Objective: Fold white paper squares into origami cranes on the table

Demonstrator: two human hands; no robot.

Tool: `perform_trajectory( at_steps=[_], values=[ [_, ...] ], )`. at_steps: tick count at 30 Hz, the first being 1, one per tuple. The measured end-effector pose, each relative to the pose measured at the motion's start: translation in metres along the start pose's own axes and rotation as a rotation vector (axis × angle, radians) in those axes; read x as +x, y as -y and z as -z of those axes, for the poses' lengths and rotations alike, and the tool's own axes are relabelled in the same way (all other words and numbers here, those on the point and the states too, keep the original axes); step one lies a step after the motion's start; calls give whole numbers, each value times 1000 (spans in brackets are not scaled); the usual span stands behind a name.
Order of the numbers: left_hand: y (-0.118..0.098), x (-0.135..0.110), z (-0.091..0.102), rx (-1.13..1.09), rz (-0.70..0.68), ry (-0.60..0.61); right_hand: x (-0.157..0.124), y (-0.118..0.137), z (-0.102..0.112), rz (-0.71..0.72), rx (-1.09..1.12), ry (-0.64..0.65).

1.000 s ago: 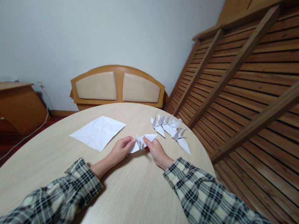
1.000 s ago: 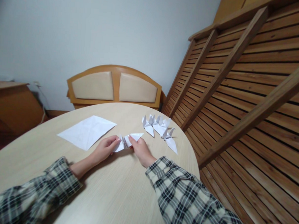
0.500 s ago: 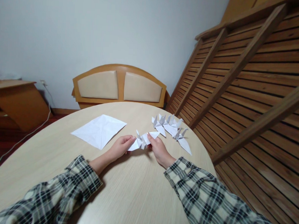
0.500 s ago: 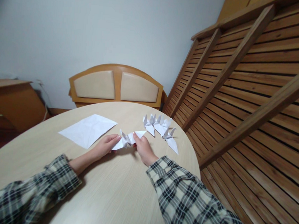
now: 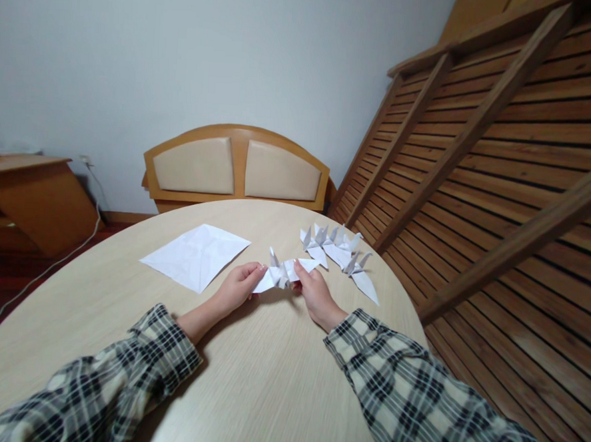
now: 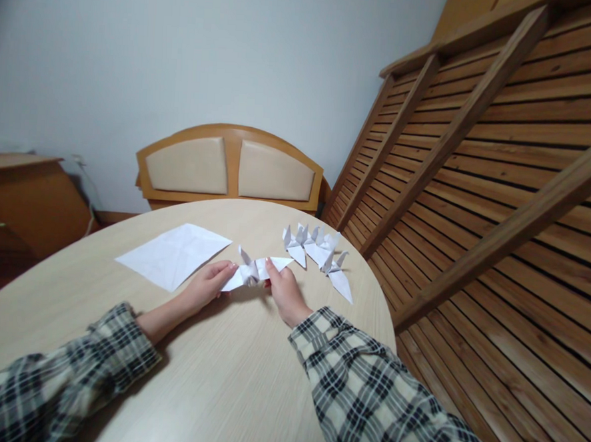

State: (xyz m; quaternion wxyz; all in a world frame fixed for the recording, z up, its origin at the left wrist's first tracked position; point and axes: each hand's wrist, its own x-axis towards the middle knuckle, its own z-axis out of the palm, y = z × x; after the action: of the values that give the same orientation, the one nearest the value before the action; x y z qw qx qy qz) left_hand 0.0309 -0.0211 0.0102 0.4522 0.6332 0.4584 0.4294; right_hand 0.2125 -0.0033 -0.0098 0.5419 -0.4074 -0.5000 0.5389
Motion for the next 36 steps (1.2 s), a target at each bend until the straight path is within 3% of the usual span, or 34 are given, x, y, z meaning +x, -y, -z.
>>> perform_trajectory(
  at_steps=[6, 19, 30, 36],
  values=[
    [-3, 0, 0, 38, -2, -16, 1, 0, 0, -4, 1, -17],
    [-11, -1, 6, 3, 92, 133, 1, 3, 6, 41, -54, 81],
    [-15, -1, 2, -15, -48, -42, -1, 5, 3, 40, -72, -6],
    [-19, -3, 3, 3, -6, 24, -1, 4, 4, 28, -26, 12]
  ],
)
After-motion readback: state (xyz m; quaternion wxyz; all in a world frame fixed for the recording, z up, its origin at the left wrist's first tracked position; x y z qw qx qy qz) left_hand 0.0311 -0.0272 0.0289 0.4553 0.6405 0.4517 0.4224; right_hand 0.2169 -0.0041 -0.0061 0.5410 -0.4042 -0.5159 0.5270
